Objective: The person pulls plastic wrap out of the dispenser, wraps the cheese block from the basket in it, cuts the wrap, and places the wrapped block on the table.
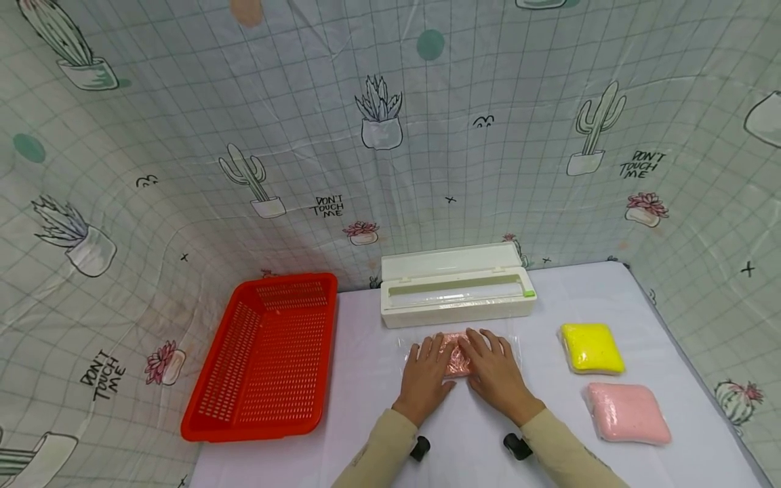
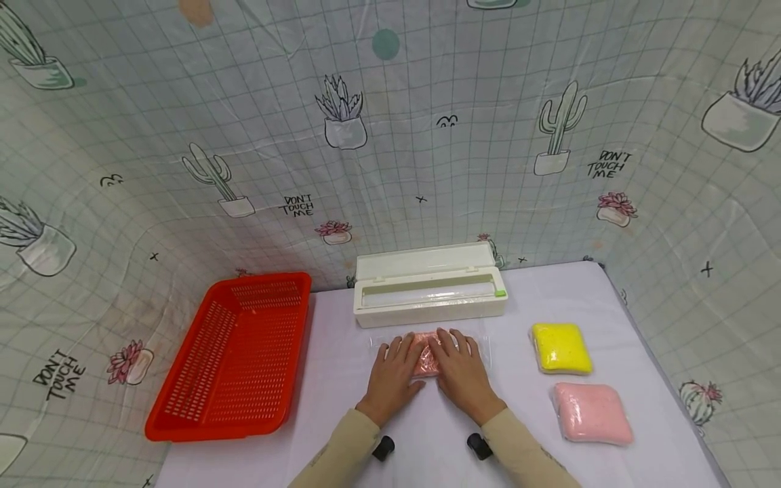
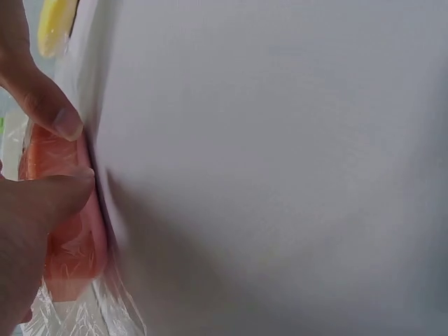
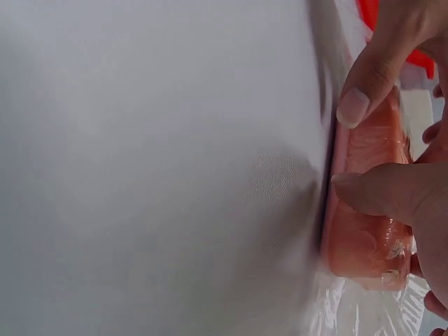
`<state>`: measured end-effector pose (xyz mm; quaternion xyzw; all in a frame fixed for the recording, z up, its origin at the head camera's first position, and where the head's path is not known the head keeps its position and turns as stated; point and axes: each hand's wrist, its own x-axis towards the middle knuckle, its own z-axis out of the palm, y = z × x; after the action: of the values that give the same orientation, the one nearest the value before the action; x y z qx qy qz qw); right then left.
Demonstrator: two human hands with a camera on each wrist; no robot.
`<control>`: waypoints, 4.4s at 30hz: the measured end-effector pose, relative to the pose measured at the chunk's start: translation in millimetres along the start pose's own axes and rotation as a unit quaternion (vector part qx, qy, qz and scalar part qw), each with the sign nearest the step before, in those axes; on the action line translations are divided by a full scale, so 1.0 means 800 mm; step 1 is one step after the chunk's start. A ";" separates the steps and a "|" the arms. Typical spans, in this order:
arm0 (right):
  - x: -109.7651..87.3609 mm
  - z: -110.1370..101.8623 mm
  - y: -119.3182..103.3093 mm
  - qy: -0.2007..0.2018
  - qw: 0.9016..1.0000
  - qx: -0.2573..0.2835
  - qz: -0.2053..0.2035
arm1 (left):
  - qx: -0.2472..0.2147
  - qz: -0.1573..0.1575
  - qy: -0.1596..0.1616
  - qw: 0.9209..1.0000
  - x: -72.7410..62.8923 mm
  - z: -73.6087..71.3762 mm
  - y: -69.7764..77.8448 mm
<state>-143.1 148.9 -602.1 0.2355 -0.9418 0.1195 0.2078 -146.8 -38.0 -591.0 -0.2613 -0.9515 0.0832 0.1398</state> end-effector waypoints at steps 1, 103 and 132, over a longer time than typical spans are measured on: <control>0.002 0.001 0.001 -0.005 1.000 -0.004 0.001 | 0.001 0.000 -0.002 1.000 0.001 0.001 -0.001; 0.027 0.017 0.153 0.061 0.950 0.063 0.299 | -0.130 0.005 -0.011 0.991 0.167 -0.022 0.058; 0.024 0.012 0.144 0.063 0.951 0.018 0.302 | -0.049 0.004 0.016 0.999 0.240 -0.014 0.095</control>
<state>-218.8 237.0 -616.6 -0.0641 -0.9517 0.2080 0.2167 -265.8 127.5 -554.9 -0.2728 -0.9510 0.0332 0.1420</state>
